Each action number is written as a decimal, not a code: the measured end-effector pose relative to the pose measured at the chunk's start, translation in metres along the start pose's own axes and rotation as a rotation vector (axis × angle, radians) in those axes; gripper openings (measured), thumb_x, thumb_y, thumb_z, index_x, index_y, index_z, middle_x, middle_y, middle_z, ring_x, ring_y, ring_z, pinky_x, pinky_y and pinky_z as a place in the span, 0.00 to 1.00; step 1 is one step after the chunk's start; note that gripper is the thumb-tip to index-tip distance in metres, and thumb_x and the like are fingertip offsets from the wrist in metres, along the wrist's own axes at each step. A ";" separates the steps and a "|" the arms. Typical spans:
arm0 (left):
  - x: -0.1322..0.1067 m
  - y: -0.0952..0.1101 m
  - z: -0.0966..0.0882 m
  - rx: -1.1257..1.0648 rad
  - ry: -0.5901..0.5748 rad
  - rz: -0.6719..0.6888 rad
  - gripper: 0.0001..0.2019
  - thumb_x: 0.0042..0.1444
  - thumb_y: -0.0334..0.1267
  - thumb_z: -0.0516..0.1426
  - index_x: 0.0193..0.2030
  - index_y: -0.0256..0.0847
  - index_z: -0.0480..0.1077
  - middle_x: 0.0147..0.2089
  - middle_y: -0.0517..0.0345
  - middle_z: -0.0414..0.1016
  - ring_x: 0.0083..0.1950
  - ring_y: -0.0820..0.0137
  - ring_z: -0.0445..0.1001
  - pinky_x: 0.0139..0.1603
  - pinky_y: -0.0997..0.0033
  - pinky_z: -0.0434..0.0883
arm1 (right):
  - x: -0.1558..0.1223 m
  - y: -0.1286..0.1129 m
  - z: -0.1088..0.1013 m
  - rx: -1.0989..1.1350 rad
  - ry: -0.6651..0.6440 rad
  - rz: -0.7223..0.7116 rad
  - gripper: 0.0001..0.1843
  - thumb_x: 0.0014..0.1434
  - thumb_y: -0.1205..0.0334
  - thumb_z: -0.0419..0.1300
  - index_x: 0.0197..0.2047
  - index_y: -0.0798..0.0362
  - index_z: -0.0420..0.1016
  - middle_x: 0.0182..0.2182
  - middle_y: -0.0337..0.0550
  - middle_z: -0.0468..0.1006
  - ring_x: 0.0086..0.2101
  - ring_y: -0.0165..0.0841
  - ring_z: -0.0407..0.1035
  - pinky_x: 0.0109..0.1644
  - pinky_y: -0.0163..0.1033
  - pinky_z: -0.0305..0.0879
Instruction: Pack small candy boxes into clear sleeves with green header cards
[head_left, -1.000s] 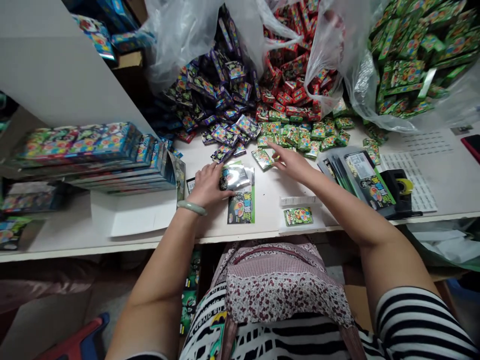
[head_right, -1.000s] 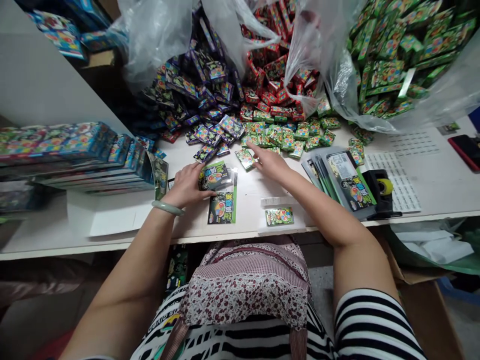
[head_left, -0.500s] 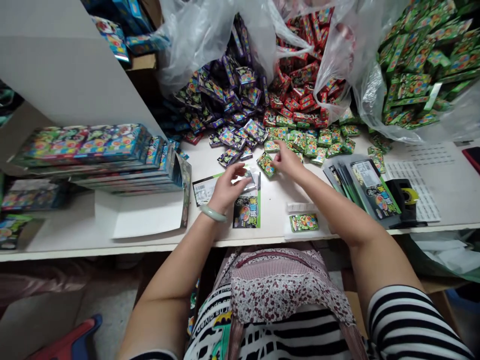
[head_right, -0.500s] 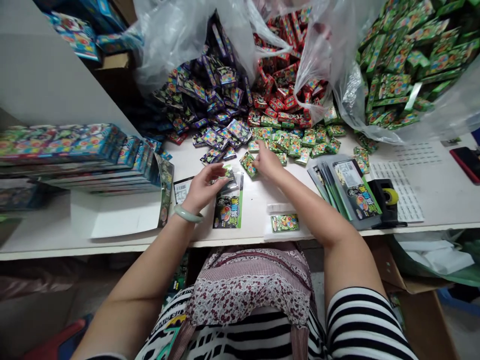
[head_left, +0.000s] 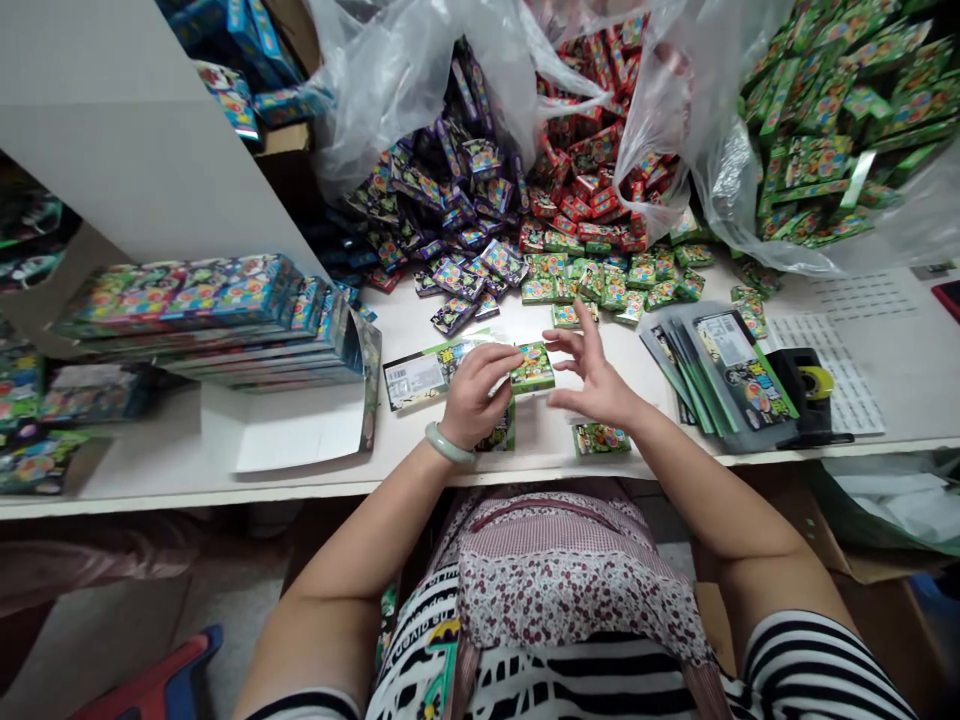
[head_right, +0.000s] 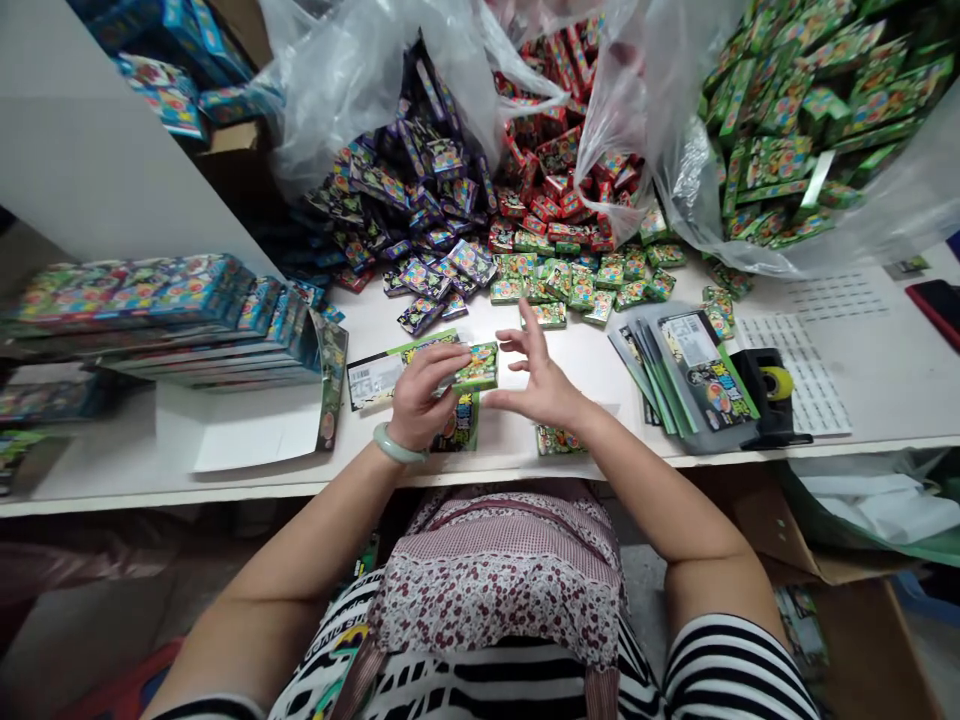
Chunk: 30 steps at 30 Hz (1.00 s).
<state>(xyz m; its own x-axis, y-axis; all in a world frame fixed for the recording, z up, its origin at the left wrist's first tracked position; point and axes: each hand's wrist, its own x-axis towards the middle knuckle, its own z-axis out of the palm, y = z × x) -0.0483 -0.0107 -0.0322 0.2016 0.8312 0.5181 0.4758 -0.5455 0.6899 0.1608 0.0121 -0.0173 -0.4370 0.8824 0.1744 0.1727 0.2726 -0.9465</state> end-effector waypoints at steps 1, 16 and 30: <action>-0.002 0.000 -0.004 0.064 -0.026 0.065 0.12 0.63 0.39 0.53 0.51 0.46 0.73 0.51 0.48 0.77 0.56 0.60 0.74 0.60 0.49 0.70 | -0.003 -0.003 0.002 -0.012 -0.013 0.012 0.67 0.51 0.44 0.70 0.74 0.39 0.22 0.61 0.54 0.65 0.57 0.42 0.65 0.55 0.49 0.68; -0.027 -0.016 -0.025 0.199 -0.157 0.180 0.13 0.64 0.39 0.54 0.54 0.50 0.70 0.55 0.50 0.74 0.64 0.59 0.70 0.65 0.47 0.68 | -0.006 -0.025 -0.013 -0.356 -0.282 -0.194 0.53 0.52 0.56 0.69 0.74 0.41 0.44 0.66 0.53 0.63 0.62 0.49 0.61 0.59 0.58 0.67; -0.008 -0.068 -0.070 0.575 -0.454 -0.256 0.44 0.49 0.48 0.64 0.70 0.35 0.53 0.62 0.36 0.63 0.64 0.46 0.62 0.66 0.44 0.61 | 0.026 0.002 -0.020 -0.648 -0.067 -0.196 0.53 0.53 0.55 0.69 0.73 0.44 0.43 0.65 0.53 0.62 0.64 0.51 0.57 0.67 0.62 0.55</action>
<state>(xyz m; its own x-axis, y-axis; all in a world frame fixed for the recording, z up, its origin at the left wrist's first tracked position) -0.1424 0.0121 -0.0475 0.2973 0.9542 0.0343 0.8996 -0.2920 0.3248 0.1677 0.0436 -0.0095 -0.5642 0.7734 0.2890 0.5698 0.6180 -0.5417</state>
